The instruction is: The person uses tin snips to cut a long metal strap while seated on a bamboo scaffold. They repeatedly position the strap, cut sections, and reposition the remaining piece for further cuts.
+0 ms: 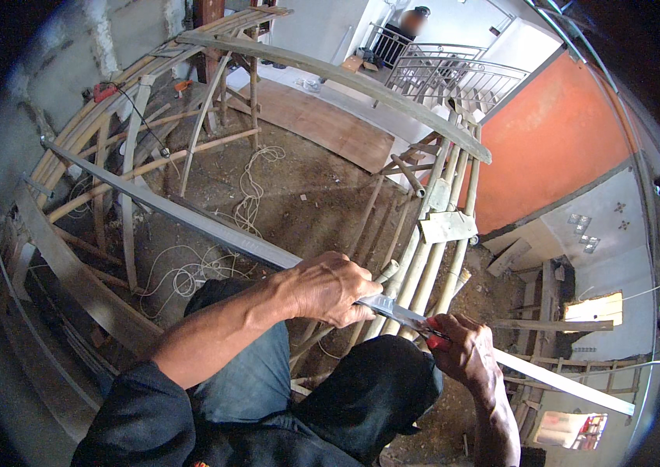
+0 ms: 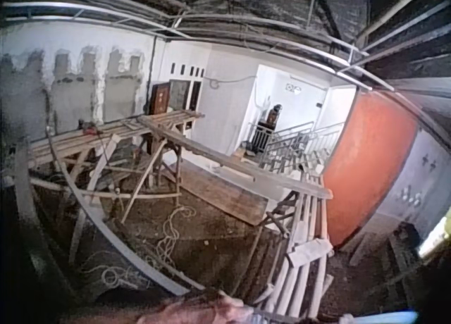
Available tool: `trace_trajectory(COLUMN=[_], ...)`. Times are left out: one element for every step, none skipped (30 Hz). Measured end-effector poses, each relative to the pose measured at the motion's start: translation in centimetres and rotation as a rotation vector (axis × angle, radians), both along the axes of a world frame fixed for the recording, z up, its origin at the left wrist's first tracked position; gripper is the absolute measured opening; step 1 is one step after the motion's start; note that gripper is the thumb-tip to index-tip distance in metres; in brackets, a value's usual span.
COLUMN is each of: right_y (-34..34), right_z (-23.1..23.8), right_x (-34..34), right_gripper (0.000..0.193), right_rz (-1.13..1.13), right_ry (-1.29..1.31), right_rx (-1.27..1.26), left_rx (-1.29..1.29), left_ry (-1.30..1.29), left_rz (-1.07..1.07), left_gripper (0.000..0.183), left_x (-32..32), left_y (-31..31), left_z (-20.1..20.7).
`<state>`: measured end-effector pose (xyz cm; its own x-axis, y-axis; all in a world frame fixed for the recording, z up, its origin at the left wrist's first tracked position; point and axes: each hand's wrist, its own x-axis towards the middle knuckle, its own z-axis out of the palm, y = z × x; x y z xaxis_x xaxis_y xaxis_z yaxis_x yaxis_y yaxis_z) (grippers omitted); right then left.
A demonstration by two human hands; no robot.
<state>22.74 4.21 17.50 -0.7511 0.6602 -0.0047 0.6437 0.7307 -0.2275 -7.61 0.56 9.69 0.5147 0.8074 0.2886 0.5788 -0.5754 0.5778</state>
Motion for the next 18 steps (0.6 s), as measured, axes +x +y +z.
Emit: trace_trajectory(right_y=[-0.1, -0.2, -0.3, -0.3, -0.4, -0.5, -0.5, -0.6, -0.7, -0.8, -0.8, -0.9, -1.0, -1.0, -1.1, -1.1, -1.1, -1.1], right_z=[0.1, 0.1, 0.2, 0.2, 0.2, 0.2, 0.2, 0.2, 0.1, 0.1, 0.0, 0.0, 0.0, -0.1, -0.1, -0.2, -0.2, -0.2], right_x=[-0.1, -0.1, -0.2, -0.3, -0.3, -0.3, -0.3, -0.3, -0.3, -0.2, -0.2, -0.1, -0.1, 0.0, 0.0, 0.0, 0.0, 0.0], right_gripper=[0.026, 0.026, 0.025, 0.024, 0.024, 0.023, 0.023, 0.023, 0.023, 0.023, 0.023, 0.023, 0.024, 0.024, 0.024, 0.024, 0.024, 0.024], right_rz=[-0.016, -0.033, -0.043, -0.055, -0.061, -0.066, -0.072, -0.076, -0.075, -0.085, -0.088, -0.089, -0.103, -0.111, -0.109, -0.114, -0.111, -0.108], right_ry=[-0.012, -0.03, -0.049, -0.042, -0.037, -0.032, -0.032, -0.032, -0.032, -0.039, -0.045, -0.053, -0.057, -0.062, -0.059, -0.072, -0.077, -0.083], right_rx=[-0.009, -0.016, -0.023, -0.027, -0.03, -0.035, -0.034, -0.035, -0.039, -0.037, -0.037, -0.041, -0.035, -0.032, -0.03, -0.02, -0.01, 0.0], left_rx=[-0.003, 0.005, 0.009, 0.004, 0.009, 0.005, -0.01, -0.003, -0.007, -0.021, -0.016, -0.021, -0.033, -0.026, -0.027, -0.035, -0.037, -0.046], left_ry=[0.009, -0.005, -0.008, -0.003, -0.013, -0.015, -0.005, -0.012, -0.008, 0.007, -0.001, 0.001, 0.011, 0.0, -0.003, 0.006, -0.013, -0.02], left_rz=[0.007, 0.007, 0.011, 0.017, 0.013, 0.011, 0.011, 0.009, 0.007, 0.009, 0.008, 0.01, 0.01, 0.009, 0.009, 0.011, 0.001, -0.005], left_gripper=[0.034, 0.034, 0.033, 0.033, 0.033, 0.033, 0.033, 0.033, 0.033, 0.033, 0.033, 0.033, 0.033, 0.033, 0.033, 0.033, 0.034, 0.034], left_x=[0.0, 0.0, 0.0, 0.0, 0.0, 0.0, 0.0, 0.0, 0.0, 0.0, 0.1, 0.1, 0.2, 0.2, 0.2, 0.2, 0.2, 0.2], left_y=[0.0, 0.0, 0.0, -0.1, -0.1, -0.1, -0.1, -0.1, -0.2, -0.2, -0.2, -0.2, -0.3, -0.3, -0.3, -0.3, -0.3, -0.2], left_z=[0.0, 0.0, 0.1, 0.1, 0.1, 0.1, 0.1, 0.1, 0.1, 0.1, 0.0, 0.0, 0.0, -0.1, -0.1, -0.1, -0.1, -0.1])
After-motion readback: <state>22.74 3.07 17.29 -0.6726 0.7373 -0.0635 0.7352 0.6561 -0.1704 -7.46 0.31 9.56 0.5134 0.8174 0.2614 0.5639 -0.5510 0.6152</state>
